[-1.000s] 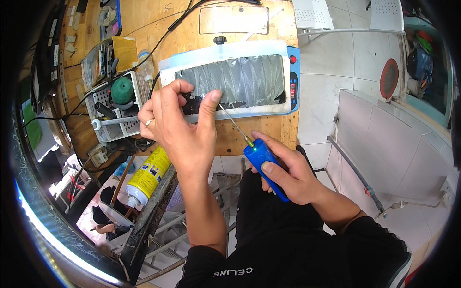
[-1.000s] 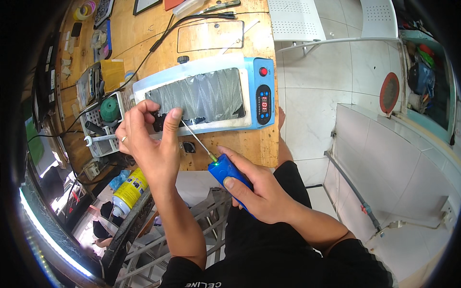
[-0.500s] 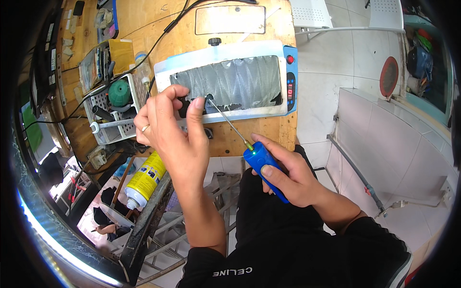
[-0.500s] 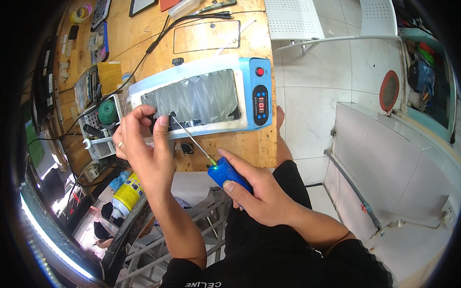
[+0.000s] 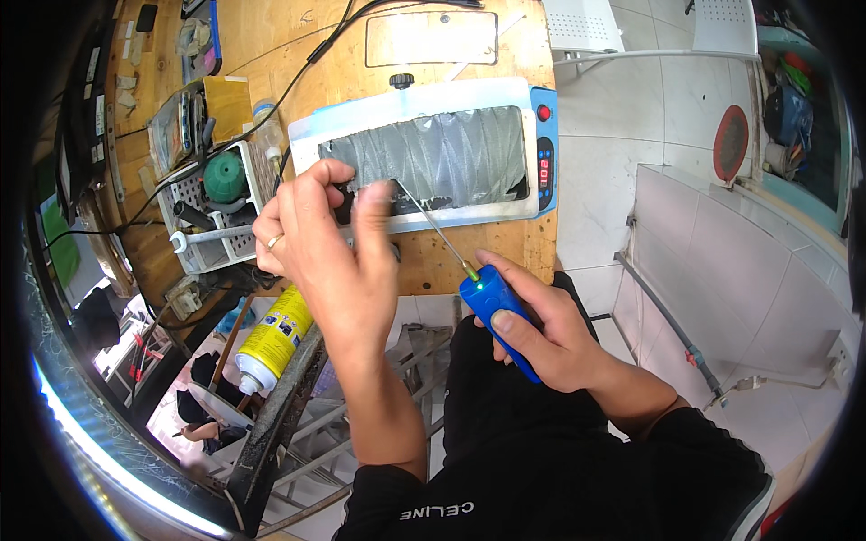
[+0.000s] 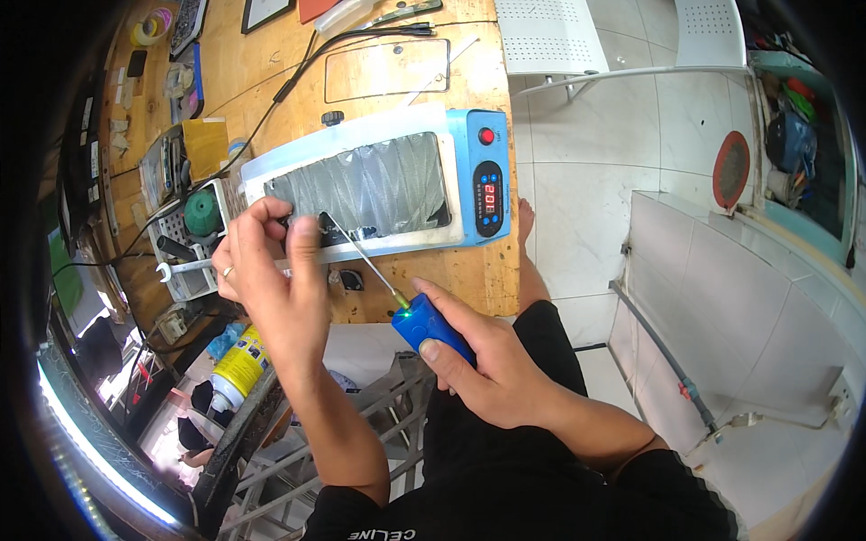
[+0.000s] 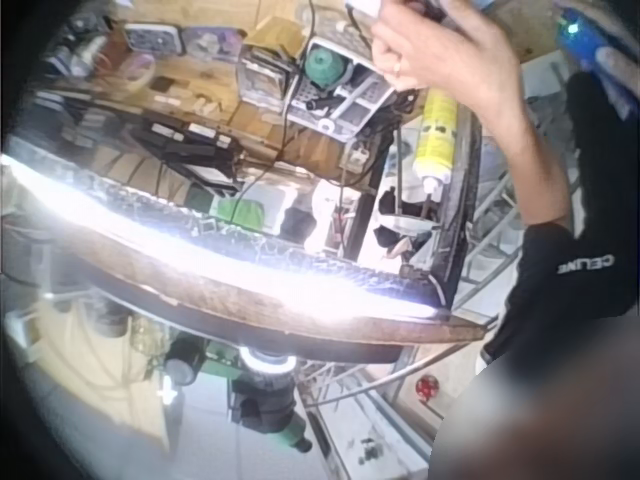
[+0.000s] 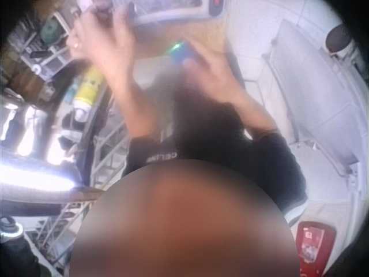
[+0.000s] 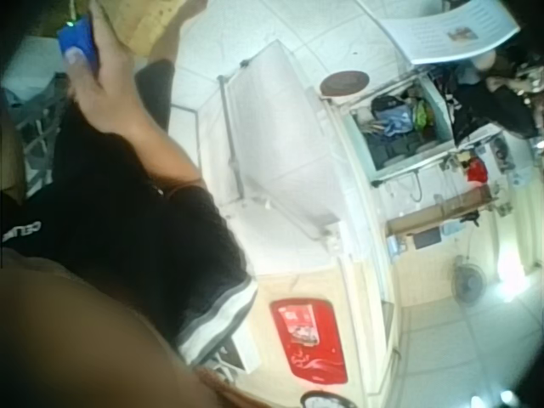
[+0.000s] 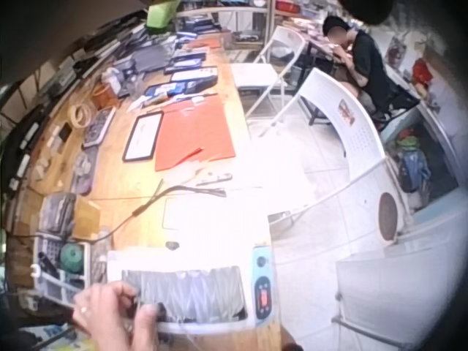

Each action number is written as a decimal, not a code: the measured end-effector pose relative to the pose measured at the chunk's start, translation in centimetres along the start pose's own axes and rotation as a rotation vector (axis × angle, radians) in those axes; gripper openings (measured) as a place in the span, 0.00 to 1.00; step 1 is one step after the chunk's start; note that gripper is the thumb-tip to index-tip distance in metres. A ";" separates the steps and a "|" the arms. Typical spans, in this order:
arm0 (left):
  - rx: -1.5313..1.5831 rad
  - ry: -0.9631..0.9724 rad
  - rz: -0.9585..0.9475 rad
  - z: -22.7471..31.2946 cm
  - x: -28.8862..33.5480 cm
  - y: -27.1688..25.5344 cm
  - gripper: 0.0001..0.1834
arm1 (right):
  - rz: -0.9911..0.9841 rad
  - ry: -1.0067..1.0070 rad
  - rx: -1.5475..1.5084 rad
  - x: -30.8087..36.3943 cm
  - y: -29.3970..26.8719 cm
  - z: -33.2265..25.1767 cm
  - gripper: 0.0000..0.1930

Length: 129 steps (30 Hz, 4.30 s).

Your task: The person uses a blue electric screwdriver to scrape and peel a protective film off a rectangular screen mounted on a heating plate. They repeatedly lift and remove sections of the film with their fingers while the plate remains on the workbench.

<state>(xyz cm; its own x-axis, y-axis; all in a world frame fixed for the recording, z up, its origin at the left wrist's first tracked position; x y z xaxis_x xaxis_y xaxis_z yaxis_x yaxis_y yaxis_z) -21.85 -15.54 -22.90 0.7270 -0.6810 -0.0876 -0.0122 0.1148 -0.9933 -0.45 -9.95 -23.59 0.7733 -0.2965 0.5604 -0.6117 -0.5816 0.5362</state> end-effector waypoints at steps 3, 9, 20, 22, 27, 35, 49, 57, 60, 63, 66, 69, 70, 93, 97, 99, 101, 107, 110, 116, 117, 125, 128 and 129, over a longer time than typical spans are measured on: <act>-0.014 -0.027 -0.015 0.2 0.3 0.2 0.14 | -0.023 0.014 0.012 -0.1 0.0 -0.1 0.32; 0.204 -0.080 0.038 -1.3 1.3 0.2 0.13 | -0.091 0.065 0.002 -0.8 0.3 -0.4 0.33; 0.162 -0.077 0.088 -1.8 -0.3 1.5 0.09 | -0.133 0.082 -0.050 -3.3 1.3 -0.2 0.35; 0.209 -0.054 0.055 -2.0 -0.1 1.0 0.12 | -0.135 0.091 -0.055 -3.3 1.3 -0.3 0.35; 0.185 0.010 0.080 -1.8 0.5 0.8 0.21 | -0.137 0.086 -0.057 -3.3 1.2 -0.5 0.35; 0.192 0.034 0.150 -1.6 -0.5 1.9 0.22 | -0.098 0.090 -0.053 -3.1 1.0 -0.6 0.35; 0.391 0.014 0.127 -2.2 -0.3 2.1 0.20 | -0.094 0.040 -0.020 -3.0 1.6 0.3 0.33; 0.163 -0.001 0.101 -1.8 -0.9 2.4 0.18 | -0.049 0.018 -0.050 -2.8 1.6 -0.2 0.33; 0.260 0.031 0.093 -2.2 -0.6 1.8 0.16 | -0.077 0.043 -0.028 -2.9 1.3 -0.4 0.33; 0.280 0.128 0.143 -2.3 -0.5 1.3 0.15 | -0.079 0.065 -0.054 -2.8 1.2 -0.3 0.33; 0.156 0.092 0.133 -1.9 -0.9 1.7 0.12 | -0.056 0.091 -0.141 -2.6 1.0 -0.3 0.34; 0.156 0.049 0.114 -1.6 -1.1 2.0 0.10 | -0.057 0.058 -0.114 -2.6 0.9 -0.2 0.32; 0.182 0.047 0.090 -1.7 -1.1 1.8 0.11 | -0.056 0.044 -0.100 -2.5 0.9 -0.2 0.32; 0.132 0.011 0.028 -1.0 -0.9 1.4 0.17 | -0.013 0.065 -0.091 -1.9 0.2 -0.8 0.34; 0.170 0.035 0.018 -1.2 -0.9 0.7 0.18 | -0.038 0.039 -0.099 -1.8 0.1 -0.9 0.33; 0.150 0.024 0.047 -1.0 -1.0 0.9 0.18 | -0.050 0.042 -0.086 -1.8 0.1 -1.0 0.32; 0.073 0.006 0.057 -0.5 -1.0 1.4 0.18 | -0.028 0.046 -0.098 -1.7 0.0 -1.1 0.33; 0.110 0.033 0.024 -0.7 -0.8 0.4 0.18 | -0.033 0.056 -0.090 -1.5 -0.1 -1.1 0.32; 0.065 0.033 0.005 -0.6 -1.0 0.5 0.20 | -0.009 0.044 -0.103 -1.2 0.1 -1.0 0.32; 0.067 -0.015 -0.010 -0.2 -1.0 1.0 0.23 | 0.013 0.050 -0.128 -1.1 0.1 -0.8 0.32; 0.111 -0.009 -0.014 -0.4 -0.9 0.6 0.23 | 0.008 0.057 -0.142 -1.1 0.1 -0.8 0.32; -0.082 0.010 0.014 0.4 -1.0 0.9 0.23 | 0.023 -0.007 -0.100 -0.8 0.2 -0.6 0.31; 0.038 -0.012 -0.018 0.2 -0.8 0.8 0.23 | 0.022 -0.010 -0.076 -0.8 0.0 -0.6 0.31; 0.079 -0.007 -0.013 0.0 -0.7 0.5 0.24 | 0.021 -0.002 -0.082 -0.8 -0.1 -0.6 0.31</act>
<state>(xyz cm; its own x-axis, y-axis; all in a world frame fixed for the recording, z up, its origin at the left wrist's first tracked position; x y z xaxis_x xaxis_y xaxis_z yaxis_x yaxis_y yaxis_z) -22.37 -14.99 -23.31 0.7316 -0.6777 -0.0738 0.0514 0.1628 -0.9853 -1.09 -9.22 -23.69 0.7607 -0.3091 0.5708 -0.6390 -0.5114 0.5746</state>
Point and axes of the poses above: each hand's wrist, its own x-axis away from the middle knuckle, its own y-axis out of the palm, z = x × y, the point moved 2 cm from there along -x, towards the middle knuckle, and after that the axes turned 15 degrees about -x, right-handed, at the moved point
